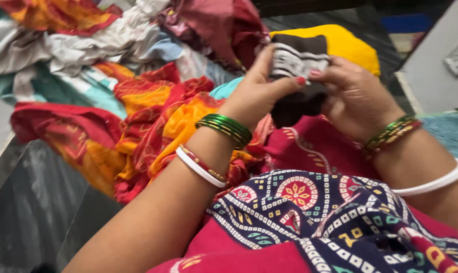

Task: The person sits on the floor and folds a pair of black socks, then unfolds and folds a red and orange patterned scarf. The items are handled one at a time and placed back on the pile.

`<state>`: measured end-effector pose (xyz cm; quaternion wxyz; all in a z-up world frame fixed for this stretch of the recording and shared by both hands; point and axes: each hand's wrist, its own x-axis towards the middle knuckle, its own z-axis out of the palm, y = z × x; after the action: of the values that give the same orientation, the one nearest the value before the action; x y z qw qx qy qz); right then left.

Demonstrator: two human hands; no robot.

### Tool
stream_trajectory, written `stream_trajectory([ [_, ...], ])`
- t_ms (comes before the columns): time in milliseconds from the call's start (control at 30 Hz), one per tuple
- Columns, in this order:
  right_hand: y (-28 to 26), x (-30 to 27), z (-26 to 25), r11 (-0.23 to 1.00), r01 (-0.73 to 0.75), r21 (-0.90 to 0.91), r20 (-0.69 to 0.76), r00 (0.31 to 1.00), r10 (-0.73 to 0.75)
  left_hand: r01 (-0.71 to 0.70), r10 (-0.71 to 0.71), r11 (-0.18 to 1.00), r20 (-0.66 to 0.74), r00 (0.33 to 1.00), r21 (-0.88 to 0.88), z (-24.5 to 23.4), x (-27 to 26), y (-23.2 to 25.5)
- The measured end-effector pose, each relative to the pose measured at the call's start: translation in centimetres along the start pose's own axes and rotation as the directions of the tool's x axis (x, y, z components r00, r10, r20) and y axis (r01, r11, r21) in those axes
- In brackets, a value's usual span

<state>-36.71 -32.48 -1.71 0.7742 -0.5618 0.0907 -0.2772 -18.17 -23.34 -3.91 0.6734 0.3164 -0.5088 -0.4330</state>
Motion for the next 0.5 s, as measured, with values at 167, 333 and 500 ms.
stream_trajectory([
  [167,-2.1,-4.3,-11.3,0.851,0.071,-0.520,-0.162,0.970,-0.179,0.054,-0.093,0.928,0.088,0.992,0.369,4.6,2.3,-2.8],
  [333,1.3,-6.5,-19.1,0.809,-0.428,-0.402,-0.510,0.839,0.191,0.217,-0.258,0.860,0.026,0.966,0.461,6.1,2.9,-2.6],
  [500,5.6,-8.7,-17.2,0.289,-0.588,-0.755,-0.628,0.776,-0.062,0.218,-0.240,0.920,0.028,0.970,0.326,6.2,3.0,-2.4],
])
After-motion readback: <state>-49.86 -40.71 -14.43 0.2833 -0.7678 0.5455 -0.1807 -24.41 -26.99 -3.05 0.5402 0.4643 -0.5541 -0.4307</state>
